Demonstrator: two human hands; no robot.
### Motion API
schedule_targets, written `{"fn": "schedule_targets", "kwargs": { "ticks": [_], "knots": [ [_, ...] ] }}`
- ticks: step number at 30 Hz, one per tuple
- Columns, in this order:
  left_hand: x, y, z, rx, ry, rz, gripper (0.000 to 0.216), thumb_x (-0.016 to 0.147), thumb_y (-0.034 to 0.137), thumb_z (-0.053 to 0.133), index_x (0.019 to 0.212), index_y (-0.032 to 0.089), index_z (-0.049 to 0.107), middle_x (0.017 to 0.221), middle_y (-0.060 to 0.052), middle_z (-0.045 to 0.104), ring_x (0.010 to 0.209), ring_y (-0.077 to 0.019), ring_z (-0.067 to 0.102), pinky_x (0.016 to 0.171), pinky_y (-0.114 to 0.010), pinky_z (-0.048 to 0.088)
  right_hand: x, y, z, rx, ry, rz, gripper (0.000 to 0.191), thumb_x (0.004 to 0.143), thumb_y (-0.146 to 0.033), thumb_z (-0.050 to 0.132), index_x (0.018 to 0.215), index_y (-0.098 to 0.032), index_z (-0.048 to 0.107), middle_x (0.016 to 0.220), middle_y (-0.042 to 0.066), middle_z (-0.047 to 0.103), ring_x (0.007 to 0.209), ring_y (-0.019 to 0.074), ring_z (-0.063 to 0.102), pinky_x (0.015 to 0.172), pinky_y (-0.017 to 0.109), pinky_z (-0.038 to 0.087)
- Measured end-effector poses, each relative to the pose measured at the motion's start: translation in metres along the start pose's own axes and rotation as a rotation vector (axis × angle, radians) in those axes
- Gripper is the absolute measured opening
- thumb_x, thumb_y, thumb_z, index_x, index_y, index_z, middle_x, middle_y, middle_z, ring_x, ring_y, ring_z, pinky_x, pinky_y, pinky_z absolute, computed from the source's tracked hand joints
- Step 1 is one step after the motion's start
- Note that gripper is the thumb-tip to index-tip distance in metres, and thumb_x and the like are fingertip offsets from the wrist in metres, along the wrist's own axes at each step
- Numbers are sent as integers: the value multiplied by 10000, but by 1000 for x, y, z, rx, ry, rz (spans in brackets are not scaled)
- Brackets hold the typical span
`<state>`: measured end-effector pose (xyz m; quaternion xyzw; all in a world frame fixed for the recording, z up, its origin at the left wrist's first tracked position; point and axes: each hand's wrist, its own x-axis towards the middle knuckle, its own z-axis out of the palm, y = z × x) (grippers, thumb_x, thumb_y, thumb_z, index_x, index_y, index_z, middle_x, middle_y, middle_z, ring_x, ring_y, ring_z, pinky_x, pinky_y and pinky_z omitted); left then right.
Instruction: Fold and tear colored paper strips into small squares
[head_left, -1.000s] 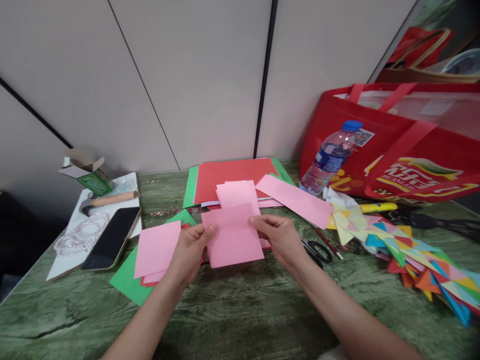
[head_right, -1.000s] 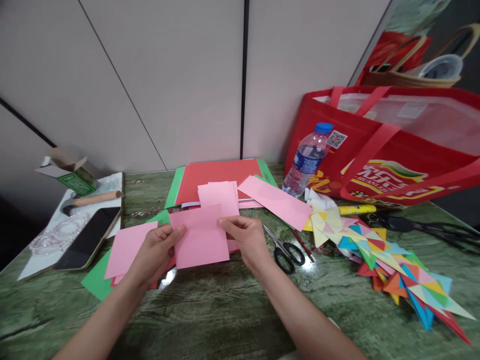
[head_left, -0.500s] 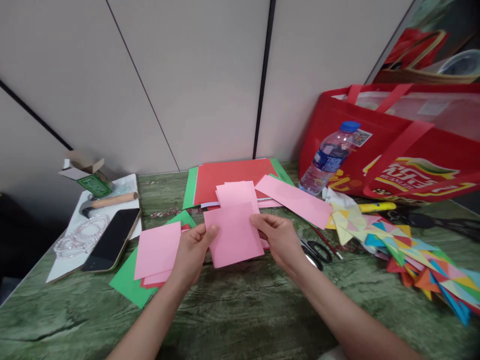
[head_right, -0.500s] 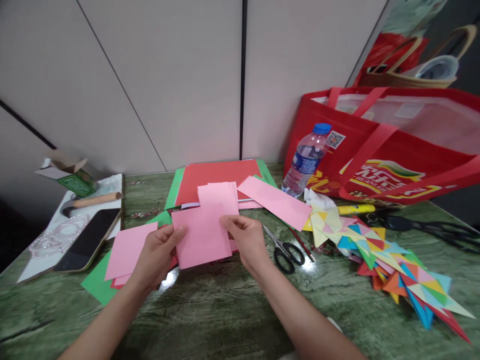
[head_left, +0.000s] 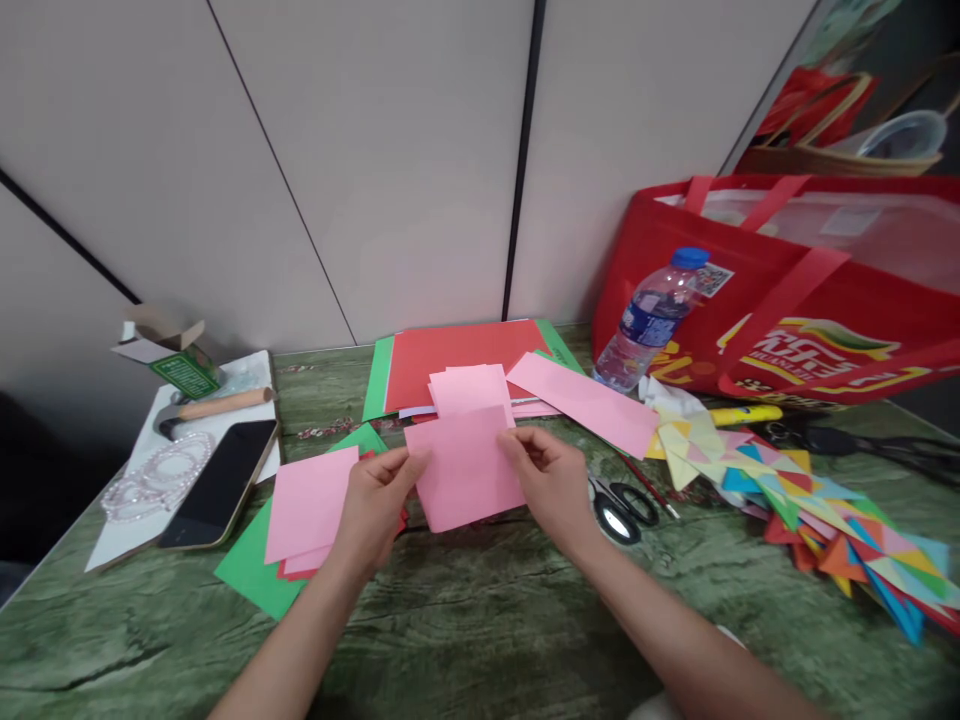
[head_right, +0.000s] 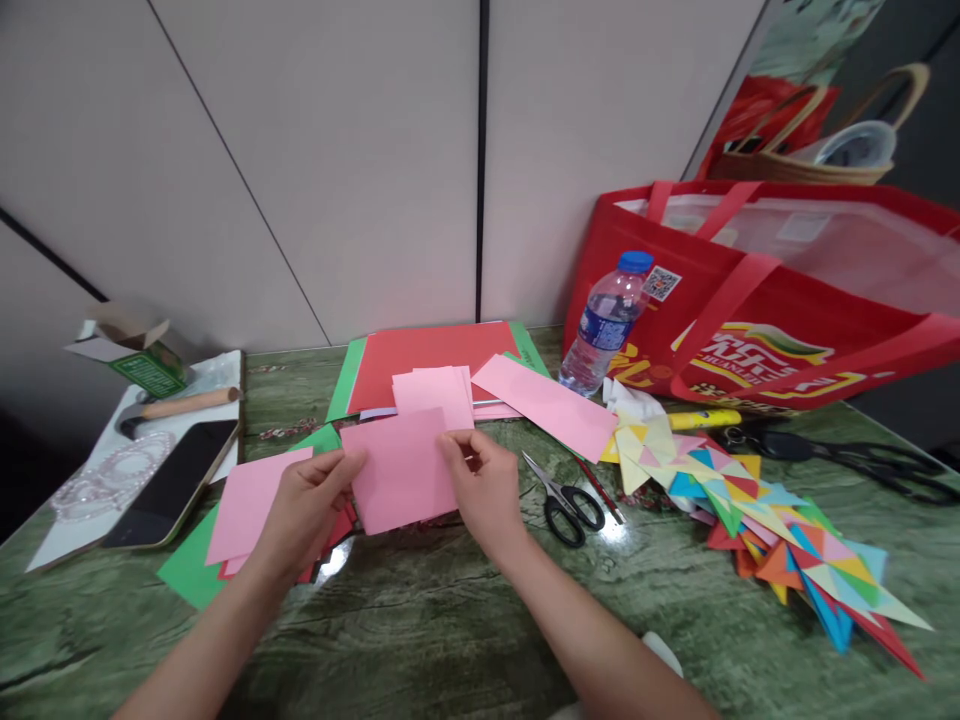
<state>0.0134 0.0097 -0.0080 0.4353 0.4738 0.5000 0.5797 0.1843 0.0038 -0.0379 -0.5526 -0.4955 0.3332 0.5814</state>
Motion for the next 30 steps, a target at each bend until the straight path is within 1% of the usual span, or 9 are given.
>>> {"fn": "schedule_targets", "kwargs": {
  "ticks": [5,8,10,13,15,20,24,28,30],
  "knots": [
    [3,-6,-8,-15,30,56,229,685,349,658,564,155,638,535,30,568,543,-105,487,548,-214,416,-4,-2,3,-37,-31,-25,181,764,-328,547,700,-178,625,656,19,635,580,145,527,553,253,400],
    [4,-8,-9,2,86,122,224,689,345,655,574,155,630,547,34,562,549,-100,469,543,-207,393,-5,-3,4,-43,-44,-25,185,767,-331,546,703,-177,626,662,22,636,583,144,526,559,254,400],
    [3,-8,-6,-6,89,78,280,676,403,651,563,151,604,519,40,531,513,-93,441,502,-201,367,-5,-2,3,-33,-27,-5,192,766,-337,547,713,-171,628,664,24,634,582,142,522,558,253,400],
    [0,-8,1,9,0,-67,382,626,494,652,520,142,548,470,47,473,453,-81,388,445,-198,325,-3,0,2,7,30,22,214,755,-355,556,726,-157,632,658,23,630,578,138,517,544,248,397],
    [-3,-8,5,51,-50,-126,393,606,488,670,503,134,535,464,45,458,456,-81,384,448,-200,322,-1,2,2,25,60,23,228,749,-364,561,716,-150,633,646,19,626,572,136,515,538,245,396],
    [-7,-12,11,58,-69,-136,385,614,461,672,484,126,531,467,39,449,481,-87,394,476,-210,334,-1,3,2,-27,118,-16,224,768,-351,544,704,-150,621,649,14,617,572,131,510,537,241,393],
    [-10,-11,14,28,-95,-142,406,631,459,659,455,128,501,451,54,398,455,-64,329,451,-198,318,-1,5,1,-108,180,-84,203,787,-333,524,742,-152,604,640,1,587,554,122,485,524,237,380],
    [-12,-10,17,9,-172,-172,391,654,423,654,451,134,485,470,60,352,469,-71,347,474,-220,397,2,8,-3,-114,230,-124,196,798,-322,514,744,-150,590,657,3,582,565,122,485,541,242,387],
    [-13,-11,17,2,-204,-166,373,663,406,651,461,139,486,491,55,362,484,-81,383,488,-235,425,3,7,-3,-118,240,-143,192,801,-317,514,742,-150,586,664,5,583,575,124,490,548,243,390]
  ]
}}
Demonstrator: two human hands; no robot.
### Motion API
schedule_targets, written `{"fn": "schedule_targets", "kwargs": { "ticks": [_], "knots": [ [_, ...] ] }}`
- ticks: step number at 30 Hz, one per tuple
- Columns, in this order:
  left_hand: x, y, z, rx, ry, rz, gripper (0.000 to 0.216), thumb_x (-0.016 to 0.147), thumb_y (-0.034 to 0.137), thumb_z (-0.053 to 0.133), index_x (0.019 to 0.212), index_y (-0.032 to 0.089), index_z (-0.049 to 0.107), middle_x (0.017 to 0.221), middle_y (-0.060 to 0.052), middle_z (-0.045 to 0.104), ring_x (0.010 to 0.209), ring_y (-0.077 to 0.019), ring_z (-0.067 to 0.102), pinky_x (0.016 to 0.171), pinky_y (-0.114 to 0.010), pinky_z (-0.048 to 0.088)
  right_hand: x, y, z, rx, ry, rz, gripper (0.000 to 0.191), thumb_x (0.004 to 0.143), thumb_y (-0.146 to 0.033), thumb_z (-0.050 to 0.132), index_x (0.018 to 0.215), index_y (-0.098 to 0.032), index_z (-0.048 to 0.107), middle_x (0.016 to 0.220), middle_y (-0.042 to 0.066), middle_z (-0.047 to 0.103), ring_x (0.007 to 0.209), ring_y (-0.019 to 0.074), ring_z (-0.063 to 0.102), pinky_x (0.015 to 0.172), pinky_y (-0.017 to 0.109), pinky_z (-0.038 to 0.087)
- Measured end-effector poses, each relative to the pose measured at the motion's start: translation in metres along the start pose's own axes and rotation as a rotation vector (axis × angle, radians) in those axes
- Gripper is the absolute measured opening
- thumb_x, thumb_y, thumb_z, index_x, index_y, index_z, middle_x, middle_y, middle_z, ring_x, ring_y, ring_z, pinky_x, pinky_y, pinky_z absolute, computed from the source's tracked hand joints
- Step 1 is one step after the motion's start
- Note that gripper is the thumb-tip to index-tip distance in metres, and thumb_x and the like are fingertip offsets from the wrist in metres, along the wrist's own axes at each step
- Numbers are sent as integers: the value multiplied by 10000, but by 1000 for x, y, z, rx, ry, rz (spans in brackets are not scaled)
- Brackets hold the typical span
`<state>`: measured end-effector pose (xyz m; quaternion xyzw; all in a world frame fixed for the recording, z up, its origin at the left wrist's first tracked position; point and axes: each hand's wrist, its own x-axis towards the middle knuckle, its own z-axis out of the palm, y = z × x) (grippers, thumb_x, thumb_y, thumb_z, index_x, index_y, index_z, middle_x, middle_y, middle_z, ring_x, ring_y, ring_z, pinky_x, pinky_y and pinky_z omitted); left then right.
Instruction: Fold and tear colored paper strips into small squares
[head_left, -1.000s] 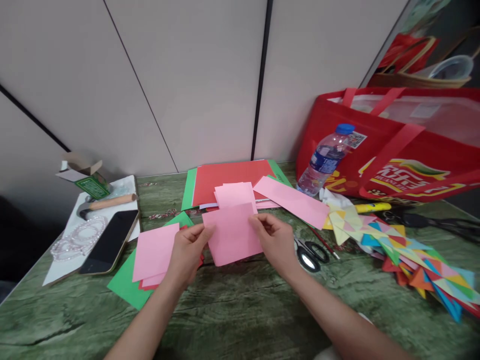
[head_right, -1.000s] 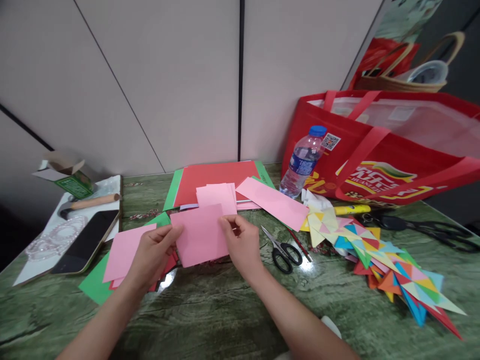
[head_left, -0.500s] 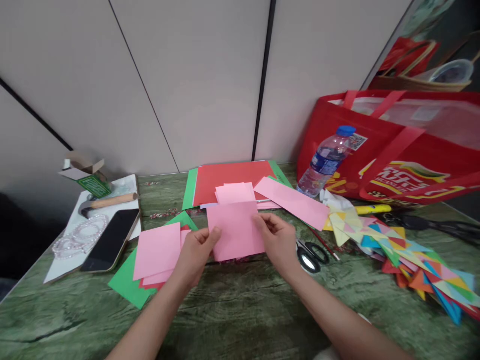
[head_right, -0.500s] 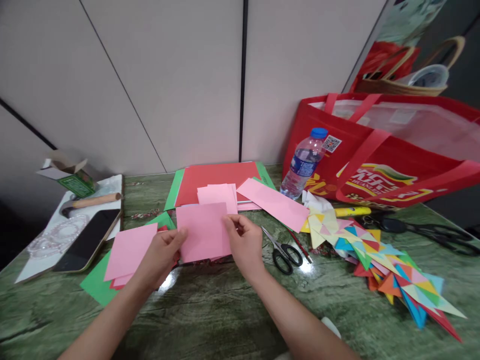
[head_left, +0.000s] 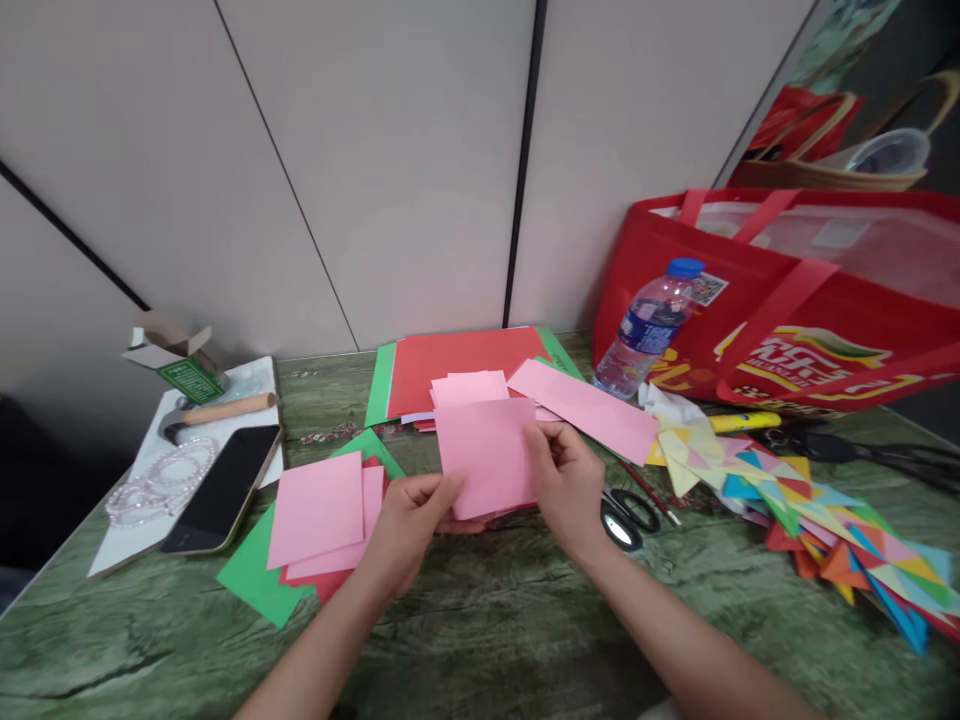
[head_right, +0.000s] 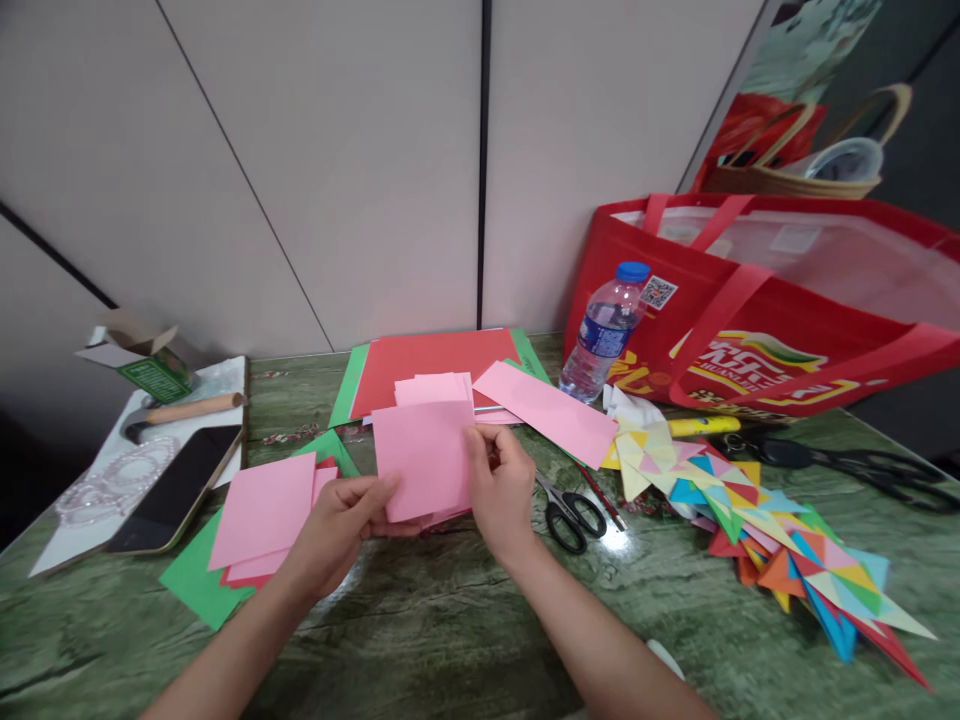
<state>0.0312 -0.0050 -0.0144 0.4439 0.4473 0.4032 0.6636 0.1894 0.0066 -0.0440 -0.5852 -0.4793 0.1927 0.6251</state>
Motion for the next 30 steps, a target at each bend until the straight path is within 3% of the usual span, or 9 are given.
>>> {"fn": "schedule_targets", "kwargs": {
  "ticks": [4,9,13,15,18,23,30],
  "knots": [
    [0,-3,-3,63,-6,47,300,698,403,613,566,140,555,561,36,450,497,-88,419,479,-224,408,-1,-3,0,3,34,-27,184,803,-313,517,739,-154,582,666,2,579,584,125,498,549,239,394],
    [0,-4,-5,344,108,192,399,721,386,591,439,140,450,464,57,324,459,-63,310,433,-178,306,-3,-6,0,-10,72,-27,188,803,-322,520,742,-155,583,654,-2,573,574,124,493,554,241,396],
    [0,-6,0,177,-17,107,293,724,397,586,577,144,580,561,26,498,545,-112,477,512,-218,420,-4,-5,1,-2,90,-22,202,800,-335,522,743,-152,583,655,2,572,568,127,488,558,248,400],
    [0,-9,2,119,-5,95,301,709,420,595,583,147,595,574,16,532,567,-138,521,532,-246,458,-4,-5,1,-7,102,-29,205,800,-338,520,739,-152,581,657,2,571,571,128,489,559,250,400],
    [0,-12,3,83,48,94,293,689,421,619,582,149,598,565,20,545,567,-147,545,562,-268,488,-5,-5,2,-9,129,-45,204,801,-338,518,734,-154,576,659,2,570,578,131,493,560,249,401],
    [-1,-11,4,-15,30,104,237,709,365,621,610,151,591,590,34,538,562,-124,541,625,-287,507,-6,-4,3,1,140,-50,199,804,-340,513,746,-158,567,680,7,573,596,136,501,579,256,407],
    [-3,-10,6,110,95,172,262,737,393,574,627,156,589,608,31,519,612,-123,513,610,-240,473,-9,-2,6,9,143,-12,211,814,-362,484,768,-162,536,681,3,549,603,138,494,571,263,402]
  ]
}}
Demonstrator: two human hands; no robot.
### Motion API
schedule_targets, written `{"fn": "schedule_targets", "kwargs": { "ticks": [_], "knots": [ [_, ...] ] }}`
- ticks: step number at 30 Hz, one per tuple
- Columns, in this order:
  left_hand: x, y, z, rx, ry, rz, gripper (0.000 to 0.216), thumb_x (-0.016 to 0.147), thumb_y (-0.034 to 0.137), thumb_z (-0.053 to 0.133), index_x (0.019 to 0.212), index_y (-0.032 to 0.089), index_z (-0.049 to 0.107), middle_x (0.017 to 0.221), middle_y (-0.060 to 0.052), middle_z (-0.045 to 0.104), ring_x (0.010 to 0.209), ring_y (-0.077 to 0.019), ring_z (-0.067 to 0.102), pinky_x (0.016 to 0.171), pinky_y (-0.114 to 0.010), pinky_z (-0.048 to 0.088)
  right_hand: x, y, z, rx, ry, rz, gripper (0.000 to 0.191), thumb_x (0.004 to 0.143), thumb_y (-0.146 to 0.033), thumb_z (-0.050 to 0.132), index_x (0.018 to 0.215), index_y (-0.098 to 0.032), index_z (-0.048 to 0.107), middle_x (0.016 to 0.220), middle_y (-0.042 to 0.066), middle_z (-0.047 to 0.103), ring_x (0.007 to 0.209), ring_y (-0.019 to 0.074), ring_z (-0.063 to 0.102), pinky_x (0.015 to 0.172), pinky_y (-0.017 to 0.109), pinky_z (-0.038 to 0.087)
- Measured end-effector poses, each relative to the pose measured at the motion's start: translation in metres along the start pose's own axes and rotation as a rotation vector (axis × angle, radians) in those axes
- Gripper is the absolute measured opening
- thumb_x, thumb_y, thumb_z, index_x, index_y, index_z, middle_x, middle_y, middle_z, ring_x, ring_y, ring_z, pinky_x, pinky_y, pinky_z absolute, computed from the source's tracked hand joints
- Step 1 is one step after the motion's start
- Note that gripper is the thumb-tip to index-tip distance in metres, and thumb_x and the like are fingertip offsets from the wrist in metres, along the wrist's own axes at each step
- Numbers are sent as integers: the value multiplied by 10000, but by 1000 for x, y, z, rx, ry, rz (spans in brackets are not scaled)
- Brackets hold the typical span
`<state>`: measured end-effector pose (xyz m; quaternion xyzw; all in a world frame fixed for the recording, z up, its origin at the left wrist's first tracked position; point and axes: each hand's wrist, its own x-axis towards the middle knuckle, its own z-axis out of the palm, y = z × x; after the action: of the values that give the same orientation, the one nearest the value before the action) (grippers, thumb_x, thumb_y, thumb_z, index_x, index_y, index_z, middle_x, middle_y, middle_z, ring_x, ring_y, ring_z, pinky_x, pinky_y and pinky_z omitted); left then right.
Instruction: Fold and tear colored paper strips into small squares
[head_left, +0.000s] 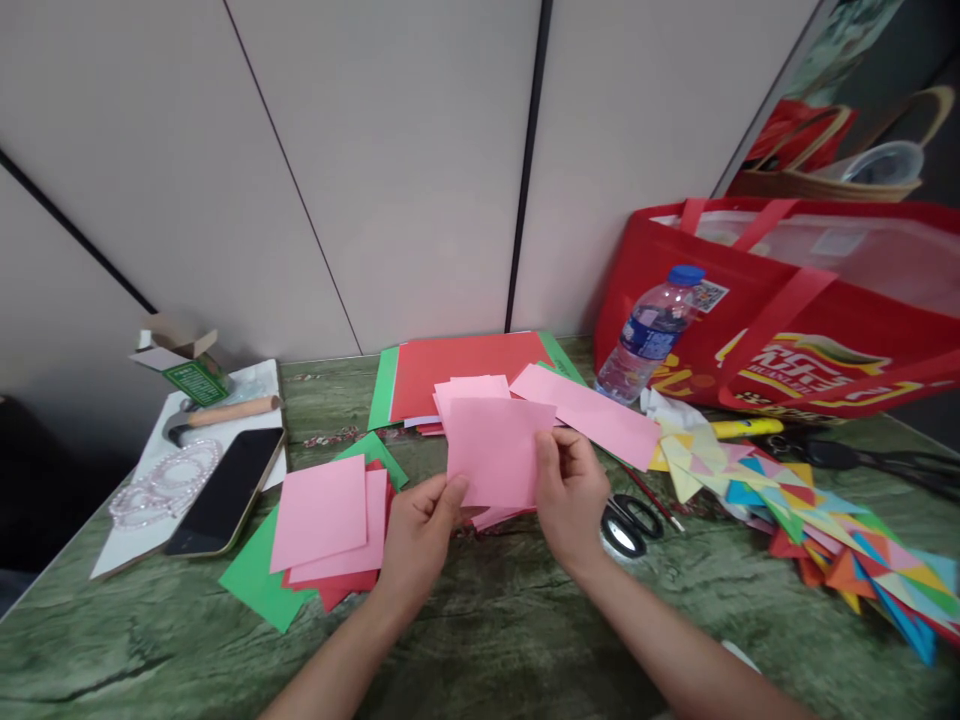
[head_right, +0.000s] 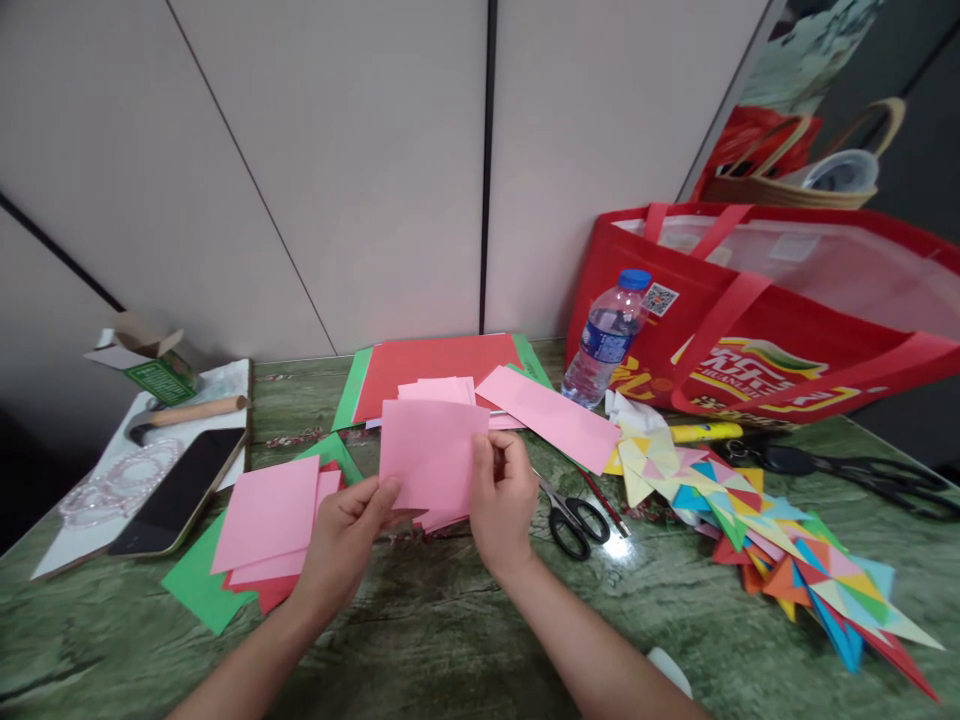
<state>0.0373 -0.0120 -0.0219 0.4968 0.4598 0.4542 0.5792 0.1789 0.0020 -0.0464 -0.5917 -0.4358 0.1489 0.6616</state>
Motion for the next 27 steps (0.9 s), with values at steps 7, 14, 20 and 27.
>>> {"fn": "schedule_targets", "kwargs": {
  "ticks": [7,14,20,27],
  "knots": [
    [-2,16,-7,343,-20,109,376,788,423,478,518,161,467,500,39,395,498,-98,377,460,-199,311,9,5,1,55,-71,-105,252,800,-309,518,1010,-169,515,901,69,565,782,179,548,656,317,466],
    [-10,33,-14,1181,-195,215,274,833,146,348,681,136,576,525,-18,534,471,-142,483,463,-239,256,5,-30,-12,-207,-358,-843,292,707,-154,617,931,-341,618,1114,-4,566,1202,289,352,1000,568,209],
    [-16,39,-13,1468,-300,235,274,789,44,348,892,142,582,800,-91,676,679,-220,623,536,-272,380,-1,-34,-11,-244,-493,-973,172,712,-140,596,803,-285,609,812,-66,691,1070,243,500,1013,611,100],
    [-17,51,-17,1539,-290,306,319,775,23,349,931,161,590,873,-89,676,780,-209,612,662,-303,438,23,-24,-17,-220,-405,-933,161,685,-137,594,710,-296,609,739,-76,691,971,216,565,989,577,209]
  ]
}}
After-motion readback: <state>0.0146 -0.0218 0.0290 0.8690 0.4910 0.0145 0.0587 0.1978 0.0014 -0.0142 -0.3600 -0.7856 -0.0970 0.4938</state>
